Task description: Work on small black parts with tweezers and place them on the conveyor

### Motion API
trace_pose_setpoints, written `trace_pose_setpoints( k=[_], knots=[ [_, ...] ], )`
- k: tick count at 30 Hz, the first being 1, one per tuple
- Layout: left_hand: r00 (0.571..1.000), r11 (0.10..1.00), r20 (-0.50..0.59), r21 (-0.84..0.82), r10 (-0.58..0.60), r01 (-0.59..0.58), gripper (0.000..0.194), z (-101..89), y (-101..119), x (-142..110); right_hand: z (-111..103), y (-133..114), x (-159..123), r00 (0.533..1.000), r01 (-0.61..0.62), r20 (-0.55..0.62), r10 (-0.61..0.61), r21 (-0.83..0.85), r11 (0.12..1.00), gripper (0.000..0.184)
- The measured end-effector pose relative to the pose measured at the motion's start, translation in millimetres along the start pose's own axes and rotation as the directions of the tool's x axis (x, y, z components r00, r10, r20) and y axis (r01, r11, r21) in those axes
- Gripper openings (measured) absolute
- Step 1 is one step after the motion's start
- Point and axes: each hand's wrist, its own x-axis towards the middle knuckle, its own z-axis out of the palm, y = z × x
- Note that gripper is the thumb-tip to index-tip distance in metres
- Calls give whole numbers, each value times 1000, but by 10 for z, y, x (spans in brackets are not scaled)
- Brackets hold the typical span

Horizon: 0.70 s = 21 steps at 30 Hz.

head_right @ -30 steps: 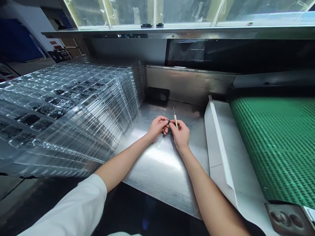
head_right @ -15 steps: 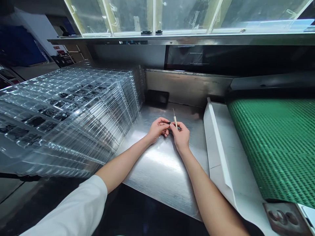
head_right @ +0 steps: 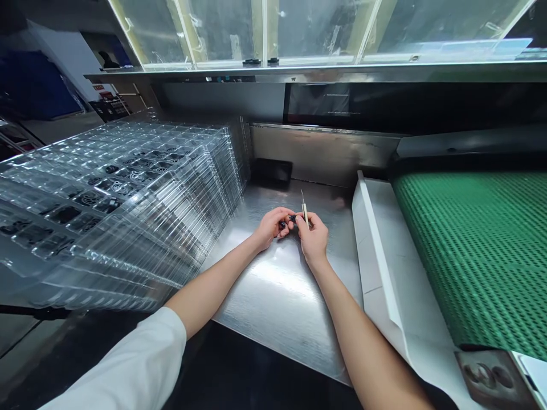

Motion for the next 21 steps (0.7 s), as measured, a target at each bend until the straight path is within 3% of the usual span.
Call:
trace_pose_setpoints(
  k=[11,21],
  knots=[
    [995,1000,98,4,26,-27,31,-30,-47,-11,-18,32,9,993,103,-50,-110,-132,986,38],
    [992,999,120,26,42,-45,32,-30,-44,-22,-3,38,9,995,67,-79,-69,-24,997,40]
  ],
)
